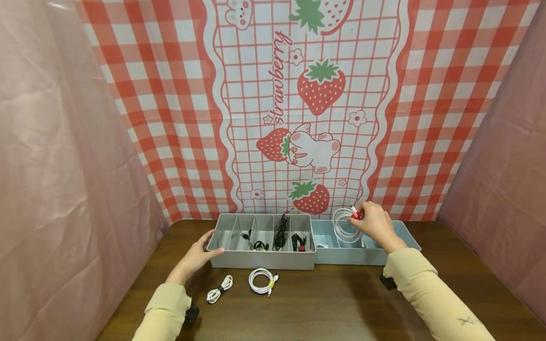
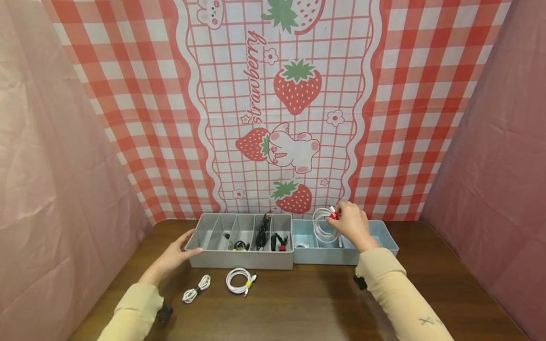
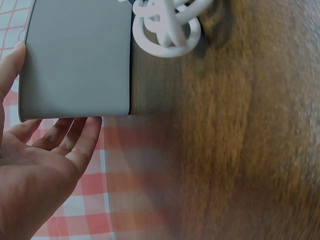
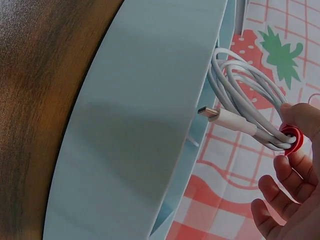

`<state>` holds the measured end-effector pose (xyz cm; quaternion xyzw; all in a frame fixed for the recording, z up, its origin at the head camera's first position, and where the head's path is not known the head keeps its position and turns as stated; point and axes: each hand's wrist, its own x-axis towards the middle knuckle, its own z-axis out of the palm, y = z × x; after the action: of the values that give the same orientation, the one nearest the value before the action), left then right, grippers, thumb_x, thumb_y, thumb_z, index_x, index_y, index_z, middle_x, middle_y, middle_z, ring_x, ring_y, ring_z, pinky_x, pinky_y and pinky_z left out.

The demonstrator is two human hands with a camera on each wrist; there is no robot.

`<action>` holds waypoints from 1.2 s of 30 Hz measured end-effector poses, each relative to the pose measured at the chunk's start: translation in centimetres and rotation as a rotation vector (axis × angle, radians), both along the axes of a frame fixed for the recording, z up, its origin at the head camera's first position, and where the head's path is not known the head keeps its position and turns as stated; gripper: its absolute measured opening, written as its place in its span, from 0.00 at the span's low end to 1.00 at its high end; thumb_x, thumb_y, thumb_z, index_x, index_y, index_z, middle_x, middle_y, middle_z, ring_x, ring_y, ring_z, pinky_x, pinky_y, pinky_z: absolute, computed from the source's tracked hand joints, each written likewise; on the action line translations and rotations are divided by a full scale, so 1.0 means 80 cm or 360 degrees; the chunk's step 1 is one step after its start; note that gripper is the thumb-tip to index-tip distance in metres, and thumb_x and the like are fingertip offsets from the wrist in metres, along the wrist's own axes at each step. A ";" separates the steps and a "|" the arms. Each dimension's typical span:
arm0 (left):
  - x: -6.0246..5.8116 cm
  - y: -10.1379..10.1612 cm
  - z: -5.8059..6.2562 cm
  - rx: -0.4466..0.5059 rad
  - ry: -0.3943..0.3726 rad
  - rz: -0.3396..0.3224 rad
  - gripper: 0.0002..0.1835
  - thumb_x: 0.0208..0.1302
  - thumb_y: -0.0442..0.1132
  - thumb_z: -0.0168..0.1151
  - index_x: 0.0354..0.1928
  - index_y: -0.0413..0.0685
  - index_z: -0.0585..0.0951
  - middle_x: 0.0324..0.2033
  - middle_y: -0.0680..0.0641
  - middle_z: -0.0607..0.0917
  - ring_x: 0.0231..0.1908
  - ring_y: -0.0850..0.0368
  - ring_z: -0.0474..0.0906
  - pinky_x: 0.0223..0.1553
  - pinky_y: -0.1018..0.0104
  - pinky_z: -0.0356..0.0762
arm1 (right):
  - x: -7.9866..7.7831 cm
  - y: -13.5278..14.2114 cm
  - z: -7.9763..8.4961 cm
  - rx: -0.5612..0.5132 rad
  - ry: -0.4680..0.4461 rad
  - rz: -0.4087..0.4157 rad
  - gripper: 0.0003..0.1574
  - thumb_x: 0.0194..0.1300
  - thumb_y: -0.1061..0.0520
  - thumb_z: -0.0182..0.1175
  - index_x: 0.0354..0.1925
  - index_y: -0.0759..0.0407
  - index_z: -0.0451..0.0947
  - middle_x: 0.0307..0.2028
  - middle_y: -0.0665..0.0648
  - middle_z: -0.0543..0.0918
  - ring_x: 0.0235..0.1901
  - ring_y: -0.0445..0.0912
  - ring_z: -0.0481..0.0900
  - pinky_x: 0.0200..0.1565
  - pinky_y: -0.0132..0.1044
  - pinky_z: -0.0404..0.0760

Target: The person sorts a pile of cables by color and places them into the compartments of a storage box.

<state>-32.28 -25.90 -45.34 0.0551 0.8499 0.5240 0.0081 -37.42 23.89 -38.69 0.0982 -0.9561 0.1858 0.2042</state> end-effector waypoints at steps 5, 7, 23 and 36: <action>-0.002 -0.001 -0.003 -0.0025 -0.0001 0.0004 0.42 0.62 0.41 0.64 0.72 0.40 0.53 0.65 0.32 0.63 0.60 0.38 0.67 0.57 0.46 0.67 | -0.003 0.005 -0.004 -0.0019 -0.0007 -0.0005 0.20 0.50 0.49 0.71 0.27 0.59 0.73 0.24 0.55 0.73 0.24 0.47 0.70 0.24 0.39 0.66; -0.003 -0.001 -0.004 -0.0021 -0.0004 0.0010 0.42 0.61 0.41 0.64 0.72 0.41 0.53 0.65 0.32 0.63 0.60 0.38 0.67 0.57 0.46 0.67 | -0.005 0.006 -0.007 -0.0025 -0.0024 -0.0005 0.19 0.50 0.49 0.71 0.28 0.59 0.73 0.24 0.55 0.74 0.24 0.47 0.70 0.24 0.39 0.67; -0.002 -0.001 -0.002 0.0001 0.0026 0.0020 0.41 0.61 0.40 0.65 0.71 0.40 0.54 0.62 0.32 0.68 0.57 0.40 0.70 0.54 0.50 0.69 | -0.006 0.006 -0.032 -0.0081 -0.0171 -0.0003 0.18 0.52 0.50 0.70 0.29 0.58 0.73 0.25 0.54 0.76 0.24 0.45 0.72 0.25 0.37 0.70; -0.004 0.000 -0.004 -0.0025 0.0010 0.0015 0.41 0.62 0.40 0.63 0.72 0.41 0.53 0.66 0.32 0.62 0.61 0.39 0.65 0.58 0.47 0.66 | -0.008 0.006 -0.046 -0.0119 -0.0183 0.0013 0.17 0.53 0.50 0.69 0.30 0.58 0.74 0.24 0.52 0.75 0.23 0.44 0.70 0.24 0.37 0.66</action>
<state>-32.58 -25.93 -45.68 0.0526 0.8543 0.5172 0.0033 -38.05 24.37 -42.40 0.0836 -0.9582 0.2275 0.1517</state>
